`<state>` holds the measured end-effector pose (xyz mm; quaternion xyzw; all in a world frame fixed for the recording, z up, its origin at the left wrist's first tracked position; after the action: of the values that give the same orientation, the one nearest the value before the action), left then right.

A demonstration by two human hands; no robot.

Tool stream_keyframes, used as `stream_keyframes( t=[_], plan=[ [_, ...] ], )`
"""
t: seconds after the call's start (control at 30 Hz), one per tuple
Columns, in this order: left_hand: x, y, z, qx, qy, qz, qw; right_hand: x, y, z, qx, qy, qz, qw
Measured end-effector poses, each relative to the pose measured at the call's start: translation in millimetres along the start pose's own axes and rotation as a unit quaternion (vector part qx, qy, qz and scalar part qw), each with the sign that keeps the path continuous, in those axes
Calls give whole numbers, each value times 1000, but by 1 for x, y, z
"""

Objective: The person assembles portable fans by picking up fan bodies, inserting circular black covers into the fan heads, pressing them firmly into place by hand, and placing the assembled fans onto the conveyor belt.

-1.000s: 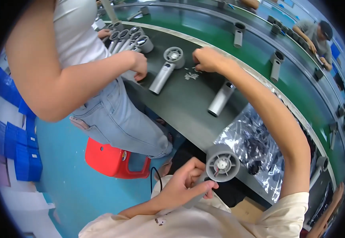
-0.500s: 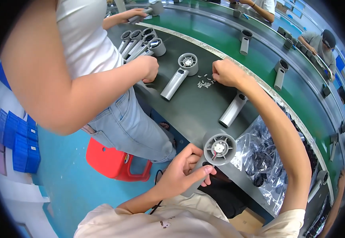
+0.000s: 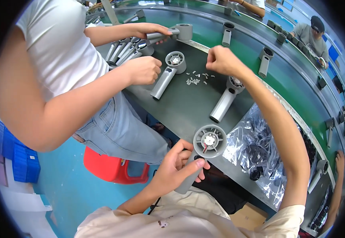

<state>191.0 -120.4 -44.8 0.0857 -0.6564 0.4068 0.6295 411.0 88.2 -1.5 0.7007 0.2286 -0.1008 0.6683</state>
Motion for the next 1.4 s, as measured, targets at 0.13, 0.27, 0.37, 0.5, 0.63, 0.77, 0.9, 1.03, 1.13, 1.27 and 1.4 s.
stream_keyframes(
  t=[0.13, 0.27, 0.37, 0.5, 0.63, 0.77, 0.9, 1.03, 1.13, 1.27, 1.4],
  plan=[
    [2, 0, -13, -8, 10, 31, 999, 1, 41, 21, 19, 28, -107, 994],
    [9, -8, -24, -34, -2, 58, 998, -53, 87, 101, 32, 57, -194, 979],
    [4, -27, -35, -71, -4, 35, 997, -76, 96, 188, 65, -24, -210, 975],
    [-10, -37, -41, -99, 35, 6, 994, -93, 63, 259, 176, -65, -333, 924],
    [-13, -58, -43, -131, 32, -25, 991, -115, 46, 294, 245, -65, -181, 950],
    [-14, -63, -50, -138, 20, -39, 989, -115, 35, 297, 278, -61, -86, 955],
    [-13, -61, -52, -132, 18, -46, 990, -118, 29, 292, 325, -25, 14, 945],
    [-11, -59, -54, -116, 16, -68, 991, -113, 21, 288, 341, -33, 44, 939],
    [-10, -58, -58, -107, 17, -61, 992, -113, 17, 285, 344, -40, 87, 934],
    [-10, -56, -64, -98, 1, -81, 992, -113, 17, 281, 331, -46, 134, 933],
    [-6, -59, -68, -108, 18, -113, 988, -110, 20, 279, 358, -77, 108, 924]
  ],
)
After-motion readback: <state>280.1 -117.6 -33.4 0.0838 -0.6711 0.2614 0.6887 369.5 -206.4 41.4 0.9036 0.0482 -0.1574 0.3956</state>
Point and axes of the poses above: each hand's wrist, its own z-axis away from the middle knuckle, its own y-axis out of the back of the hand, x = y × z, the point moved 5 cm from there along -z, towards the middle knuckle, and after that the axes turned 7 degrees about -x, right-handed, at the moved point
